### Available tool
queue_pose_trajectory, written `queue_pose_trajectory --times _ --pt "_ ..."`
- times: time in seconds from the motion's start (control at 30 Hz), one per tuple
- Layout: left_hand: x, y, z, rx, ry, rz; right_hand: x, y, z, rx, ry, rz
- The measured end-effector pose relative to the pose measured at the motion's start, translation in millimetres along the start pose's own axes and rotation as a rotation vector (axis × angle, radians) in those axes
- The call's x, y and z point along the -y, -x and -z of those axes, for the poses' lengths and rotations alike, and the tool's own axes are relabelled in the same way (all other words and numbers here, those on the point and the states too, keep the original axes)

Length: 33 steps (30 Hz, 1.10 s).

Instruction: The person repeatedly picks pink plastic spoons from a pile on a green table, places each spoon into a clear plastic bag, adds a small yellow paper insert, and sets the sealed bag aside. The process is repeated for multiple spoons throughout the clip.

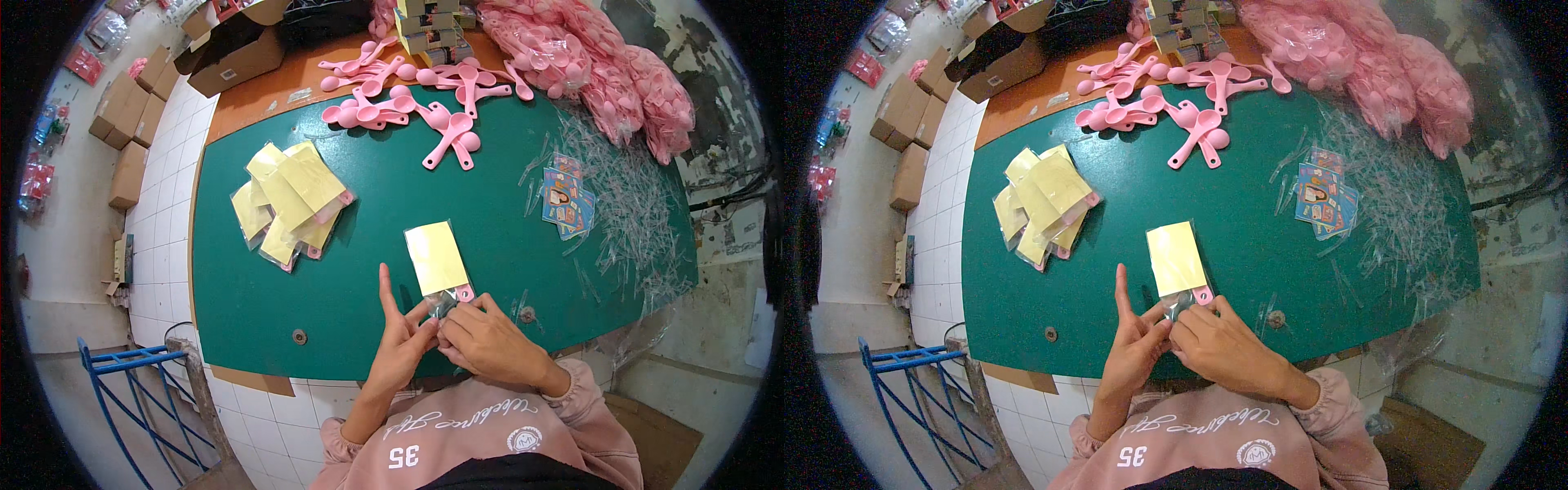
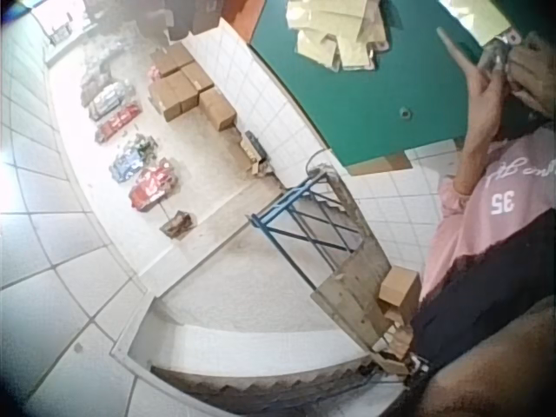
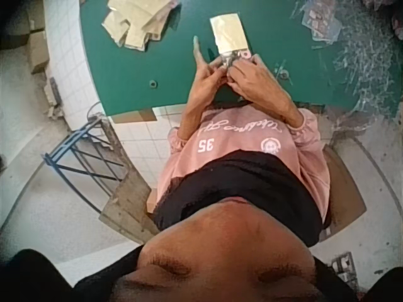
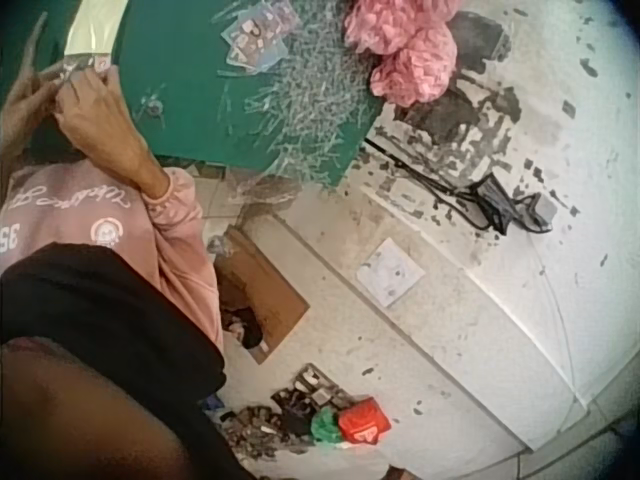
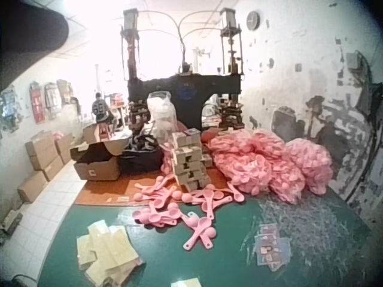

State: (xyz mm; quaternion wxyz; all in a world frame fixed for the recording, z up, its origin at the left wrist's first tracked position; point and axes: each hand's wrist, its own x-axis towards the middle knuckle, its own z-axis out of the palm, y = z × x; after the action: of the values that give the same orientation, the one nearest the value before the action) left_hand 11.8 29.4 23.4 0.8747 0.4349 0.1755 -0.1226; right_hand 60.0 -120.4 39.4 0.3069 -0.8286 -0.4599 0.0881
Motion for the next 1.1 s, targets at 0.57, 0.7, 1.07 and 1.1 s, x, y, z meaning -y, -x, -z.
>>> queue_pose_trajectory --times 0.57,0.7,1.07,1.1 --pt "-9 -7 11 0.052 -0.028 0.008 -174 124 165 -0.211 0.131 -0.679" --pt "-3 -11 9 -0.009 -0.107 0.036 -159 122 151 -0.43 0.78 -0.938" --pt "-8 0 16 0.03 0.061 0.158 -49 15 4 -0.215 -0.246 -0.097" --pt "-8 1 18 0.015 0.042 0.134 -49 15 5 -0.194 -0.291 -0.094"
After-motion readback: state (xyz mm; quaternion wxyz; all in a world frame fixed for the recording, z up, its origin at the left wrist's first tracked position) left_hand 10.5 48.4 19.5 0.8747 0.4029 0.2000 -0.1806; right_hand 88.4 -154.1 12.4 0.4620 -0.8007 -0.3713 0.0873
